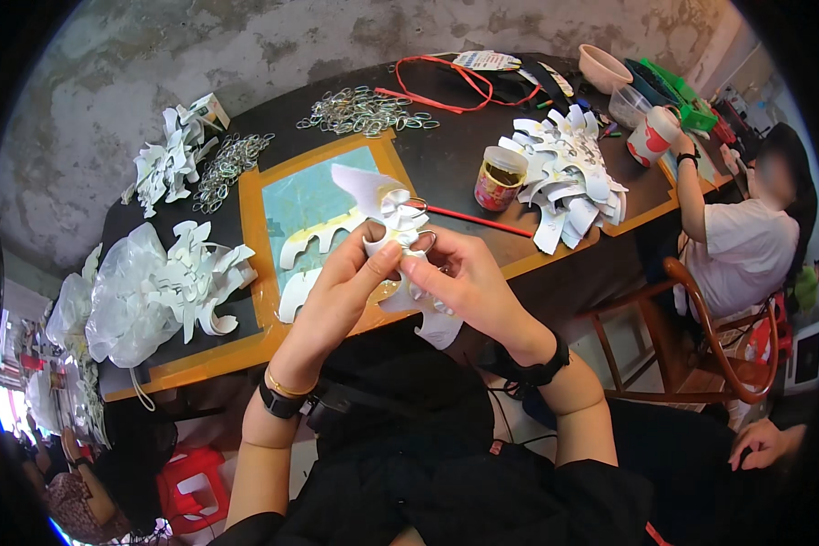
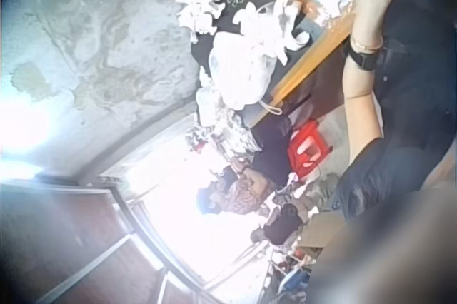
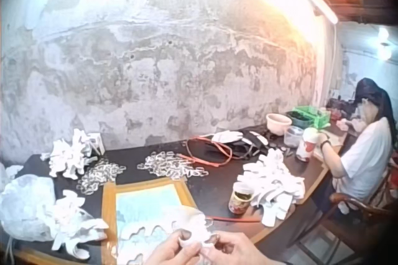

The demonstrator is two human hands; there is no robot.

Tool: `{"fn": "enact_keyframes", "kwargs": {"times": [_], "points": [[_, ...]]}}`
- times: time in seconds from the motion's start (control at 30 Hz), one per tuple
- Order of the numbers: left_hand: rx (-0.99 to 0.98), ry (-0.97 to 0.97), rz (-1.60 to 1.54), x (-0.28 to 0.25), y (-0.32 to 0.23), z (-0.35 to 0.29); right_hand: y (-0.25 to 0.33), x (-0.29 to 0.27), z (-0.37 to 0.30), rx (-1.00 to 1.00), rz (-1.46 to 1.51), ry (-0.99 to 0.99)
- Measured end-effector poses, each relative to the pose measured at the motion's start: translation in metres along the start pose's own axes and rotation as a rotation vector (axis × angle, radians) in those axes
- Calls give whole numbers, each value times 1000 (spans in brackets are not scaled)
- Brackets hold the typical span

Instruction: The person sorts through white cutouts, places two onto a board, and applies a liquid to them using a brush. They then pick up metal rings and press them onto the cutouts, applying more liquid with the brush.

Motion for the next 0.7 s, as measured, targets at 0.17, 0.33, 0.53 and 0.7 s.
{"fn": "enact_keyframes", "kwargs": {"times": [0.17,0.33,0.53,0.7], "points": [[119,-81,20,-6,-8,6,-7,5,-5,16,-17,37],[1,-13,-12,-10,-3,5,8,-7,2,-66,45,33],[-78,111,306,6,1,1,16,-19,10,-105,-123,-91],[32,57,124,7,-4,4,19,-19,10,-173,-137,-150]]}}
Point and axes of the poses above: each hand's wrist, its own z-axis towards the middle knuckle, its own x-axis out of the palm, y = z × x, the point moved 10 cm from there along z, towards the middle knuckle, and after that the axes turned 3 degrees about x, right-handed, at the moved point
